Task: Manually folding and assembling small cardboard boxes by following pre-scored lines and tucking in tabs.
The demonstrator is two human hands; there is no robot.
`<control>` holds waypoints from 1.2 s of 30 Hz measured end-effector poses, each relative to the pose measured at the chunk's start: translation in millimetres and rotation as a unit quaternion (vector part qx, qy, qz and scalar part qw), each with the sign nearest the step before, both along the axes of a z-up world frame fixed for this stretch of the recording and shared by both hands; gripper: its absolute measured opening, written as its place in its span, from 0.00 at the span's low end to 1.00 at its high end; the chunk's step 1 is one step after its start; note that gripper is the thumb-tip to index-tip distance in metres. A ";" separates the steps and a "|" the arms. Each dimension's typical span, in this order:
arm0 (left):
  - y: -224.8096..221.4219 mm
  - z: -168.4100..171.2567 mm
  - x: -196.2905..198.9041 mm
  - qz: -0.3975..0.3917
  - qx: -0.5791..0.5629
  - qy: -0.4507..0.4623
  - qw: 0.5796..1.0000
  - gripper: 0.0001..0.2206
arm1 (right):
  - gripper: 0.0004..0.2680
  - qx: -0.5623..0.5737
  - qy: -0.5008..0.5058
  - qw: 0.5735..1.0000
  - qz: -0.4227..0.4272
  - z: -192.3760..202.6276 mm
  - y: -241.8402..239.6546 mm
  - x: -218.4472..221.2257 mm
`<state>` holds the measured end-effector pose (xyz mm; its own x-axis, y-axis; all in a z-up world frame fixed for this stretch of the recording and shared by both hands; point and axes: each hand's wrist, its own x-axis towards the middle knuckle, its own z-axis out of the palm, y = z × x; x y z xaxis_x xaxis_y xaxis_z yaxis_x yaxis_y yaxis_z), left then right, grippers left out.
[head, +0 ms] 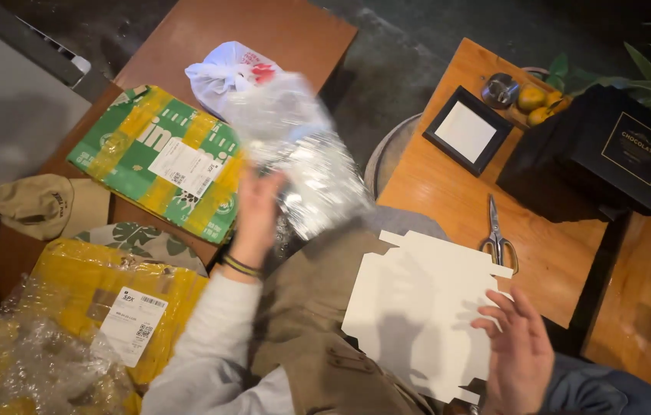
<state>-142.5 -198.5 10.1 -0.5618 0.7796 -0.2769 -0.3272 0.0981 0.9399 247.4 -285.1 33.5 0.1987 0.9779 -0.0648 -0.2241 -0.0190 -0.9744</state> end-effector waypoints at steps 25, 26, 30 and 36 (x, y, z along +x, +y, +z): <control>-94.5 -101.4 -194.8 0.198 -0.105 0.040 0.974 0.37 | 0.23 -0.457 0.025 0.875 0.159 -230.5 120.9 288.8; -75.1 -109.2 -198.4 0.181 -0.103 0.034 0.978 0.38 | 0.17 -0.297 0.059 0.941 0.152 -193.9 96.1 241.3; 23.7 -149.2 -202.6 0.165 0.007 -0.033 0.986 0.40 | 0.21 -0.025 0.063 0.983 0.173 -94.9 28.5 139.5; 160.2 -202.9 -208.4 0.139 0.089 0.004 0.986 0.37 | 0.17 -0.100 -0.090 0.991 0.002 -92.4 -9.6 144.9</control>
